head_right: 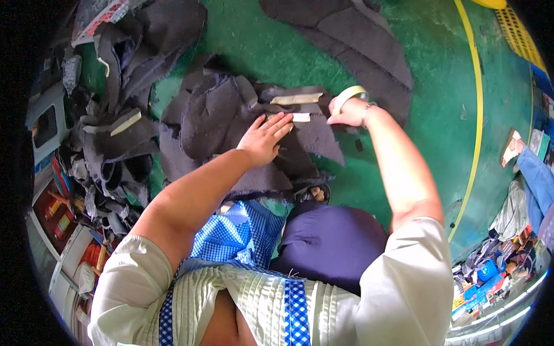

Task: Applying adhesive tape to the edges of cut fabric shoe components and sorting them into baskets.

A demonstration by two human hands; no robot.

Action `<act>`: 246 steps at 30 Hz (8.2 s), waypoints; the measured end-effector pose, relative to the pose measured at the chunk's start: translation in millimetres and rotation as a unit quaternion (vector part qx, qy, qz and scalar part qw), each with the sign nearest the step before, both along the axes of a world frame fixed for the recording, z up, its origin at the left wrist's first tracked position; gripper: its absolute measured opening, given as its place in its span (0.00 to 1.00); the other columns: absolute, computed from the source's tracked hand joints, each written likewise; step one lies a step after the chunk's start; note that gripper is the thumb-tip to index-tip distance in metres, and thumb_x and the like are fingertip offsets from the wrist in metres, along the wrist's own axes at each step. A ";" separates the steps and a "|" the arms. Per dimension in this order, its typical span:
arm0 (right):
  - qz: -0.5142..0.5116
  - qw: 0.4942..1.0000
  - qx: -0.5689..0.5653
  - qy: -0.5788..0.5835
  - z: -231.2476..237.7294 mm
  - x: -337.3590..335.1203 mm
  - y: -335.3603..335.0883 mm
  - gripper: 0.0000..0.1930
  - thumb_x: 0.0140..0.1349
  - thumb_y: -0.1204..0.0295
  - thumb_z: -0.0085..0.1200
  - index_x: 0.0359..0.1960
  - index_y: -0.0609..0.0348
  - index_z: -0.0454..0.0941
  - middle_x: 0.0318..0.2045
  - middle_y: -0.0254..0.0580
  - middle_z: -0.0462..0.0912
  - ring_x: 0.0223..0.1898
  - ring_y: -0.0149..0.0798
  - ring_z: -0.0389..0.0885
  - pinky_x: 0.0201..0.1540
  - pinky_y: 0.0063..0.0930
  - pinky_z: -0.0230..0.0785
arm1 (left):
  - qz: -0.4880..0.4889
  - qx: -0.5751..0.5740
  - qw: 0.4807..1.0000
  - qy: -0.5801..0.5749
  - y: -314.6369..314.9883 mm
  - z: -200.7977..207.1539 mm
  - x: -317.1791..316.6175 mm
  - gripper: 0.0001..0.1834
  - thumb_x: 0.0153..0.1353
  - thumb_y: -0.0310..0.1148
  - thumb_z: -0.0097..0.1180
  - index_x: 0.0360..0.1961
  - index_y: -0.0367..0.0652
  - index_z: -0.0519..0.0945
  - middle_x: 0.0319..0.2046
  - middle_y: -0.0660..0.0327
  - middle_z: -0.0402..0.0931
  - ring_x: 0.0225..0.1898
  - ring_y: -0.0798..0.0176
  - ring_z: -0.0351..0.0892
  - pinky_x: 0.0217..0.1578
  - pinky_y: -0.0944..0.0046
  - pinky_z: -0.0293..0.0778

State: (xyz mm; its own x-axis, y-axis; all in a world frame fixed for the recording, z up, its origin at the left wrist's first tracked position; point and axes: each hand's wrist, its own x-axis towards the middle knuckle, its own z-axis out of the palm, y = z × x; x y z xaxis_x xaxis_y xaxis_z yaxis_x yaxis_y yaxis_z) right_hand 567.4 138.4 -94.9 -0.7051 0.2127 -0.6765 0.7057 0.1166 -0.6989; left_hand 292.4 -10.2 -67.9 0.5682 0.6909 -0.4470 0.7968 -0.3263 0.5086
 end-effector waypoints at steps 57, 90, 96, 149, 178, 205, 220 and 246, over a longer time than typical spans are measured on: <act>-0.084 0.884 0.389 0.246 58.3 -77.3 -114.1 0.18 0.42 0.63 0.71 0.27 0.57 0.74 0.45 0.47 0.79 0.46 0.47 0.78 0.46 0.40 0.71 | 0.131 -0.062 0.984 0.099 -45.5 65.0 -85.1 0.33 0.48 0.36 0.64 0.58 0.42 0.71 0.64 0.52 0.60 0.56 0.45 0.71 0.54 0.54 0.72; -0.129 0.877 0.452 0.102 89.9 -50.8 -101.5 0.54 0.40 0.52 0.70 0.67 0.63 0.56 0.62 0.54 0.65 0.62 0.51 0.66 0.61 0.46 0.60 | 0.291 -0.066 0.916 -0.267 -28.6 86.8 -26.0 0.08 0.62 0.28 0.57 0.30 0.38 0.71 0.23 0.57 0.70 0.26 0.58 0.70 0.31 0.61 0.69; -0.557 0.797 -0.127 0.197 75.6 -39.6 -133.4 0.32 0.65 0.64 0.55 0.69 0.53 0.57 0.38 0.33 0.81 0.31 0.19 0.74 0.32 0.16 0.65 | 0.373 -0.105 0.885 -0.259 -33.3 84.9 -19.2 0.09 0.57 0.28 0.58 0.31 0.39 0.68 0.23 0.48 0.75 0.27 0.40 0.77 0.28 0.49 0.72; 0.054 0.811 0.542 0.214 47.8 -121.3 -109.3 0.10 0.49 0.68 0.49 0.32 0.57 0.76 0.52 0.47 0.76 0.48 0.44 0.74 0.40 0.34 0.68 | 0.055 0.306 0.921 -0.236 -53.3 111.8 -8.9 0.19 0.48 0.29 0.59 0.45 0.40 0.76 0.54 0.45 0.73 0.59 0.43 0.72 0.63 0.43 0.57; 0.028 0.810 0.528 0.254 39.8 -92.0 -64.4 0.08 0.42 0.76 0.55 0.28 0.58 0.74 0.45 0.40 0.80 0.47 0.43 0.78 0.43 0.37 0.73 | 0.069 0.156 0.978 0.119 -68.3 42.9 -77.0 0.26 0.46 0.30 0.57 0.51 0.40 0.74 0.64 0.49 0.61 0.59 0.51 0.66 0.53 0.56 0.68; -0.216 0.932 0.137 0.256 104.8 -109.9 -103.3 0.63 0.28 0.53 0.78 0.71 0.41 0.53 0.44 0.45 0.69 0.42 0.44 0.74 0.42 0.35 0.71 | 0.419 -0.410 0.689 -0.426 -15.6 87.1 -6.9 0.11 0.68 0.37 0.53 0.38 0.39 0.77 0.30 0.68 0.74 0.33 0.75 0.69 0.34 0.73 0.66; -0.501 0.859 0.036 0.102 51.3 -45.9 -136.1 0.17 0.59 0.66 0.63 0.46 0.61 0.76 0.32 0.37 0.81 0.27 0.33 0.81 0.25 0.24 0.69 | 0.305 -0.029 0.950 -0.065 -35.9 53.3 -27.1 0.09 0.61 0.33 0.55 0.32 0.37 0.75 0.31 0.48 0.79 0.32 0.43 0.79 0.35 0.51 0.76; 0.021 0.946 0.323 -0.013 37.3 -23.8 -26.6 0.24 0.52 0.49 0.63 0.21 0.58 0.72 0.29 0.43 0.73 0.33 0.50 0.77 0.35 0.43 0.68 | 0.155 -0.066 0.983 -0.074 -37.4 16.1 -23.8 0.28 0.56 0.36 0.59 0.58 0.44 0.70 0.61 0.60 0.68 0.65 0.58 0.64 0.66 0.50 0.56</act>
